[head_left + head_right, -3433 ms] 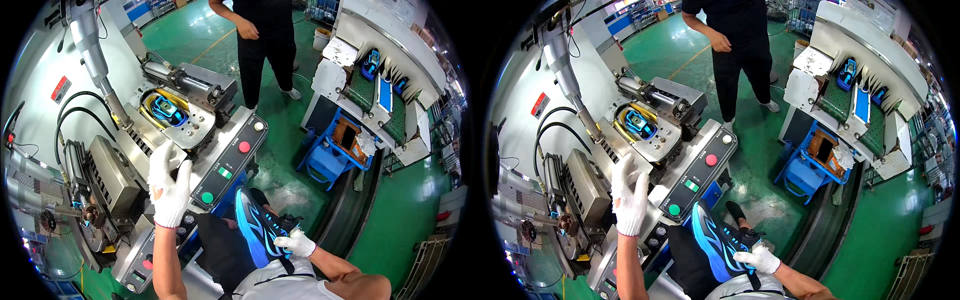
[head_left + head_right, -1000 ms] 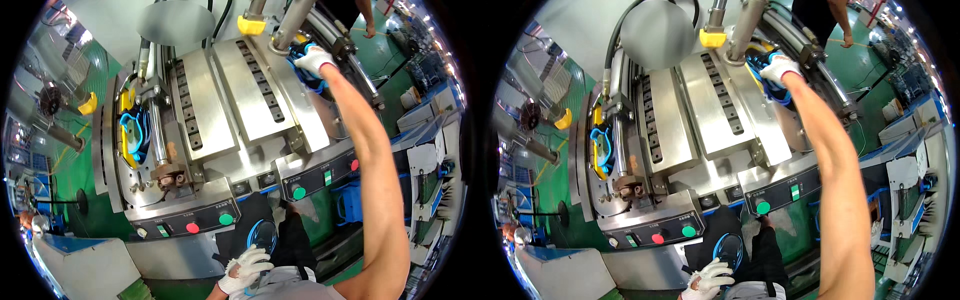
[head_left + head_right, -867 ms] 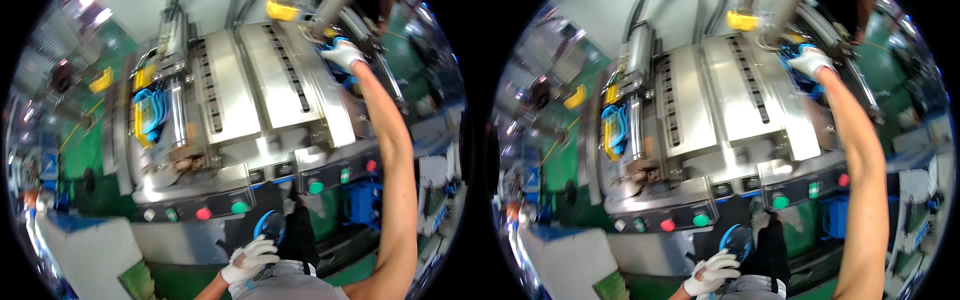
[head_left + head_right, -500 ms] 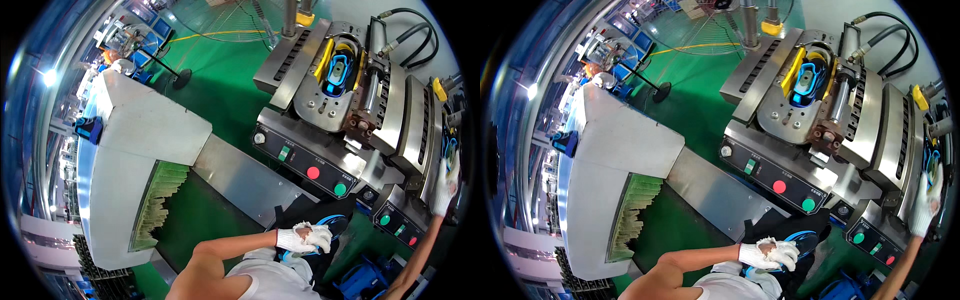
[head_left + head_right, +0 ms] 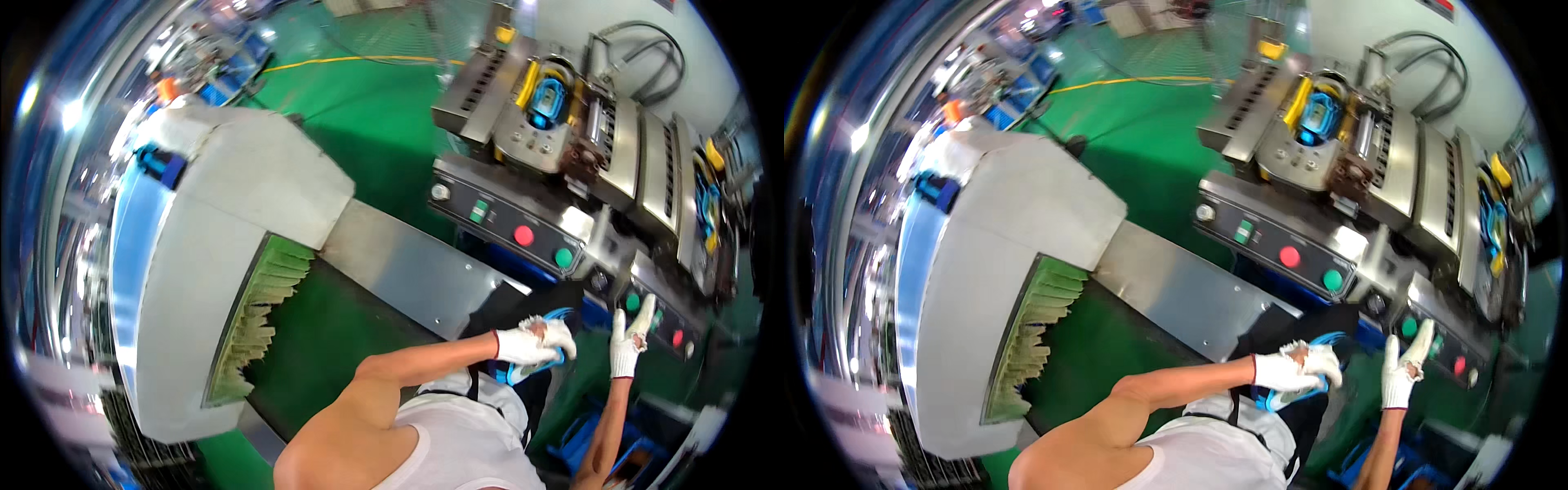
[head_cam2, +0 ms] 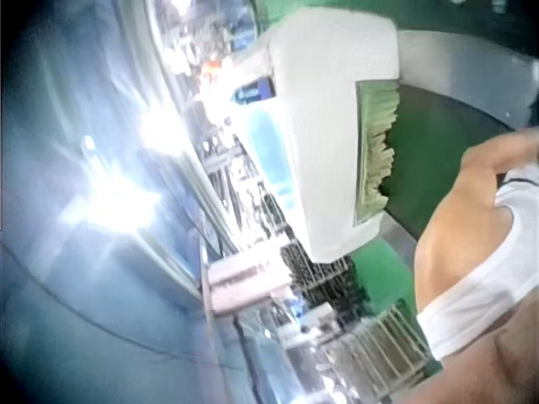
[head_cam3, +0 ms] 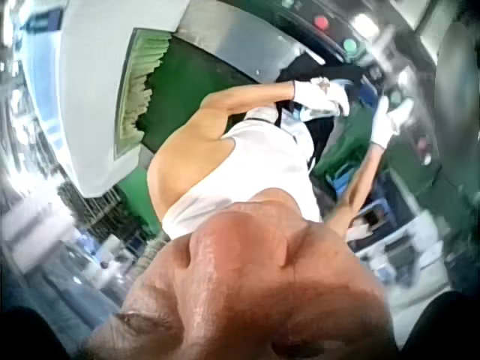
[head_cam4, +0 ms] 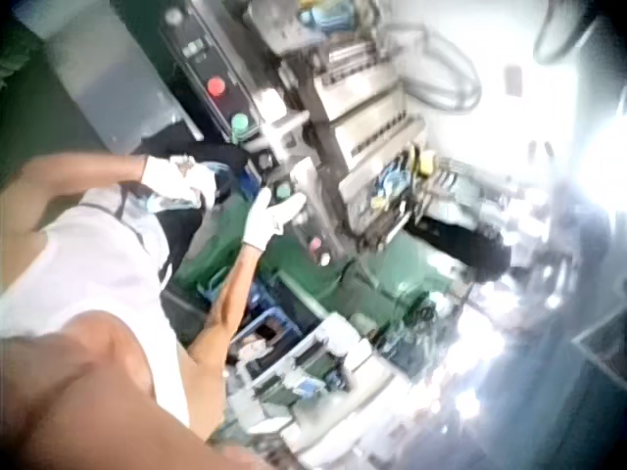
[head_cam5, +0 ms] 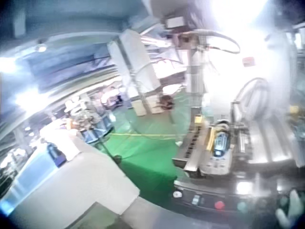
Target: The person repeatedly picks up blue shoe components and places them into a metal machine fixture. They press a green button to activate the machine, which appears to press or bond the shoe parts. The person then removes the processed shoe component and places it into a blue bin before repeating the process with the next item.
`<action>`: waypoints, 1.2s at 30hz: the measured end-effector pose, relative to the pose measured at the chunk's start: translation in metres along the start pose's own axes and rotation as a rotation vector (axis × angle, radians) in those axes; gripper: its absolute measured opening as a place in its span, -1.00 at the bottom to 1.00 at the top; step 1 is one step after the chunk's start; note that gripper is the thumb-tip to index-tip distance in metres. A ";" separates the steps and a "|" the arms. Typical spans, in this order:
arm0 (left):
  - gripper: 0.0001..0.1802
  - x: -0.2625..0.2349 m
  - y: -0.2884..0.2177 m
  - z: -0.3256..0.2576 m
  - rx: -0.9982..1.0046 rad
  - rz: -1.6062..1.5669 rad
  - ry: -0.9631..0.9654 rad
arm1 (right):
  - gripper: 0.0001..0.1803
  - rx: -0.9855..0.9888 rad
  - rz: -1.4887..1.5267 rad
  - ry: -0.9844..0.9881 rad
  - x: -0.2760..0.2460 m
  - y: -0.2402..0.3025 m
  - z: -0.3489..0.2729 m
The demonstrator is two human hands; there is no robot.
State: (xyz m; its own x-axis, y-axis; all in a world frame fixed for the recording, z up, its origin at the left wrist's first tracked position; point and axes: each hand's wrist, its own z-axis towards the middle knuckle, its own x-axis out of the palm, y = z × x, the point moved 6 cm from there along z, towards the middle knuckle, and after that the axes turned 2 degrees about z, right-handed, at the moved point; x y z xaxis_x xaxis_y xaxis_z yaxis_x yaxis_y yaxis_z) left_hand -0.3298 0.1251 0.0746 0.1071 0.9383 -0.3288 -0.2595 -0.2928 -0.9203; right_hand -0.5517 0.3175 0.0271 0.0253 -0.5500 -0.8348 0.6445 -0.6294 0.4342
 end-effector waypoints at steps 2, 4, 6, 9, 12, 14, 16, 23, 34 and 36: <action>-0.69 0.005 -0.001 0.010 0.015 -0.005 -0.058 | -0.03 0.204 0.283 0.083 -0.037 0.061 -0.048; -0.67 0.014 -0.015 0.030 0.066 0.005 -0.063 | 0.04 0.300 0.339 0.140 -0.062 0.079 -0.110; -0.64 0.028 -0.042 0.054 0.161 0.032 -0.067 | 0.24 0.524 0.673 0.160 -0.071 0.096 -0.165; -0.55 0.075 -0.088 0.084 0.224 0.016 -0.056 | 0.42 0.552 0.503 0.136 -0.105 0.126 -0.222; -0.55 0.132 -0.162 0.113 0.390 0.006 0.101 | 0.39 0.551 0.440 -0.299 -0.142 0.130 -0.244; -0.44 0.186 -0.211 0.130 0.577 -0.026 0.240 | 0.33 0.666 0.293 -0.611 -0.171 0.111 -0.264; -0.36 0.236 -0.260 0.139 0.760 -0.030 0.357 | 0.19 0.712 0.275 -0.874 -0.204 0.089 -0.290; -0.26 0.295 -0.257 0.136 0.926 -0.141 0.665 | -0.19 0.627 0.233 -1.792 -0.324 -0.052 -0.389; -0.46 0.223 -0.026 0.089 0.001 0.302 0.726 | 0.07 1.444 -0.434 -0.846 -0.546 -0.371 -0.518; -0.47 0.201 -0.012 0.085 -0.137 0.336 0.681 | 0.03 1.398 -0.651 -0.615 -0.569 -0.411 -0.553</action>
State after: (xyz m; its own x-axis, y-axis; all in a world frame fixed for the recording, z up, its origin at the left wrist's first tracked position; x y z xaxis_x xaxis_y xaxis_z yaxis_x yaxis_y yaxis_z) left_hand -0.3863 0.3329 0.0375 0.6225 0.4877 -0.6120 -0.2659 -0.6037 -0.7516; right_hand -0.4085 1.1922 0.1366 -0.4607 0.0790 -0.8841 -0.7217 -0.6131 0.3213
